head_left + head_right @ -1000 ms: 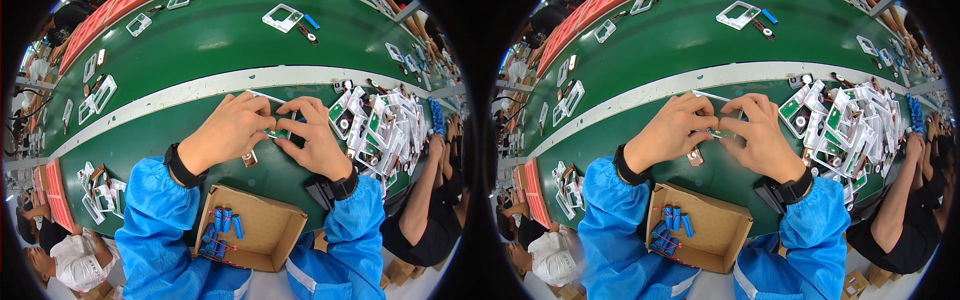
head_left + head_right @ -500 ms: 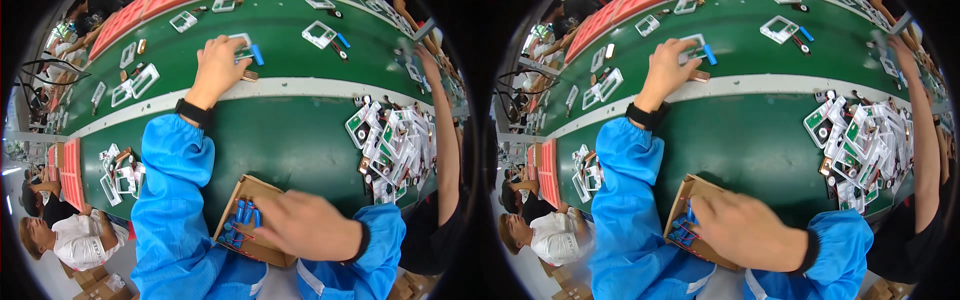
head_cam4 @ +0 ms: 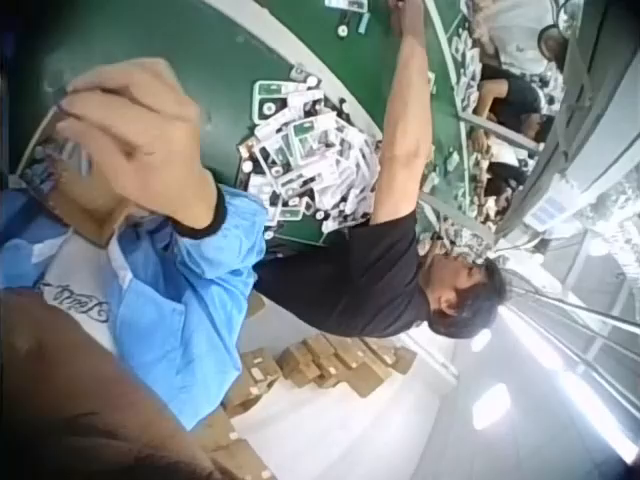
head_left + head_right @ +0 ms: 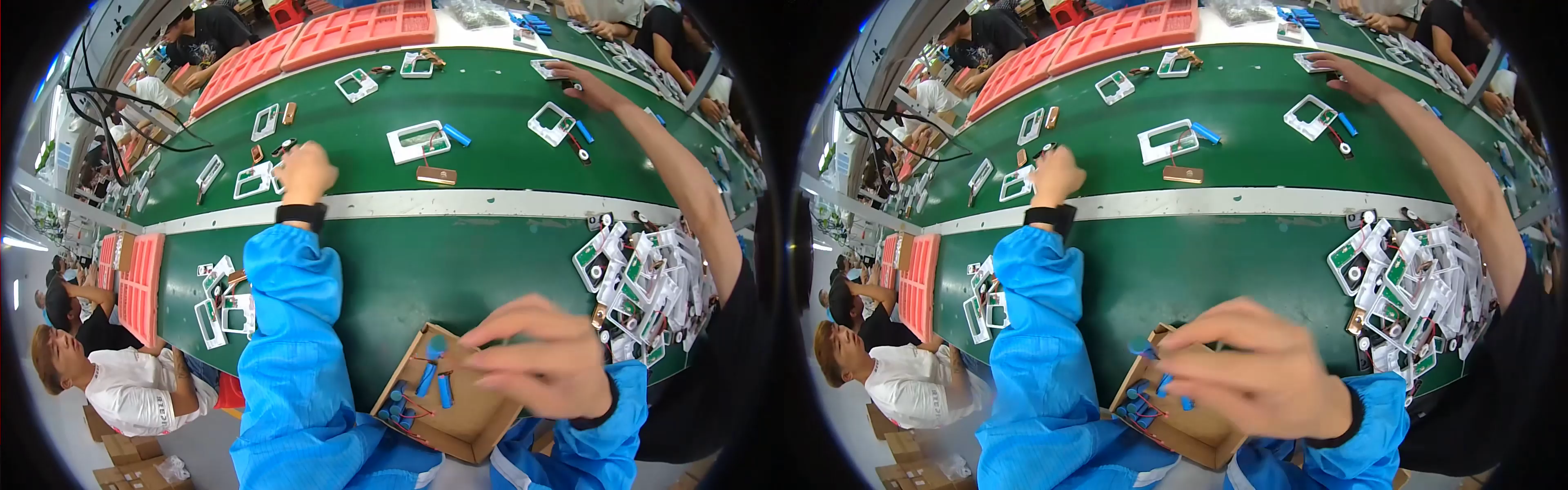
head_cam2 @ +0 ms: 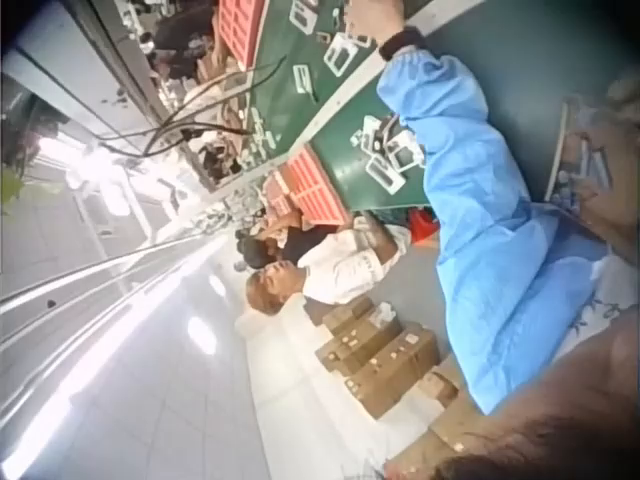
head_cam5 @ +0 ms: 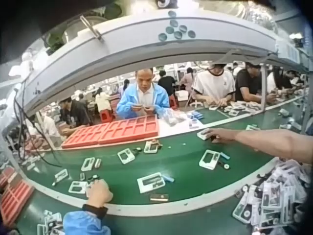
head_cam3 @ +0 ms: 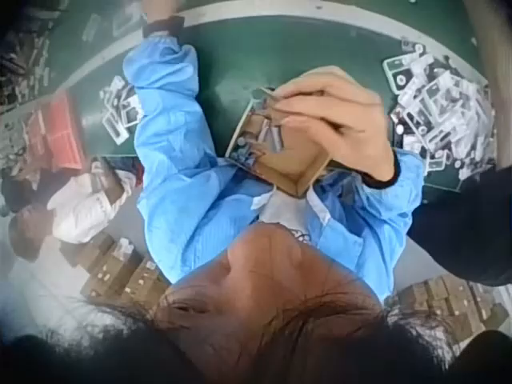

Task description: The person picks up a white plastic frame and a circuit board, then presses the board into the frame by hand. They take a battery from a cardboard box, connect its wires to the board, and place the assembled unit onto the green assembly line.

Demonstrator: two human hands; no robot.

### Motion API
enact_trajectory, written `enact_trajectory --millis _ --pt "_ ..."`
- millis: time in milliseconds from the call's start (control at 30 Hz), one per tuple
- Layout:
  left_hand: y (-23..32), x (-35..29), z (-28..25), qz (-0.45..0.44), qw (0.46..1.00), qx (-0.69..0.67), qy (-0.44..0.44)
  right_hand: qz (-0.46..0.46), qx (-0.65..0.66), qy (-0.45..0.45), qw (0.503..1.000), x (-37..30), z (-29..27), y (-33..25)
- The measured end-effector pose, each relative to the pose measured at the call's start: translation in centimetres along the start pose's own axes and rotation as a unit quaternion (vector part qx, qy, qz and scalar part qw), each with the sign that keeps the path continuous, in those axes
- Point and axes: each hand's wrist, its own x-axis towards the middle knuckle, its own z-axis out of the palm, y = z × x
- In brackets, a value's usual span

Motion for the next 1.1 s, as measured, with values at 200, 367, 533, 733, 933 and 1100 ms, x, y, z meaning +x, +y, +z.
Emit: enact_trajectory --millis 200,367,533,733,933,1100 --pt "-1.9 0.4 0.7 0.025 0.998 0.033 -0.049 0.209 0.253 0.28 0.902 -2.8 -2.4 3.6" --pt "5.1 -4.8 -4.9 0.204 0.938 -0.27 -0.072 0.264 0.574 0.232 0.739 -6.0 -2.6 10.0" --pt "12.4 -12.9 -5.7 0.381 0.86 -0.289 -0.179 0.318 0.493 0.234 0.775 -5.6 -2.0 10.4" --pt "13.8 -14.0 -5.4 0.465 0.763 -0.4 -0.203 0.396 0.277 0.164 0.86 -4.8 -2.0 9.2" --pt "13.6 -13.7 -5.3 0.507 0.676 -0.506 -0.172 0.385 0.288 0.145 0.865 -5.1 -1.2 9.3" --pt "13.4 -13.8 -5.1 0.559 0.669 -0.47 -0.139 0.388 0.273 0.126 0.871 -5.2 -1.6 9.1"
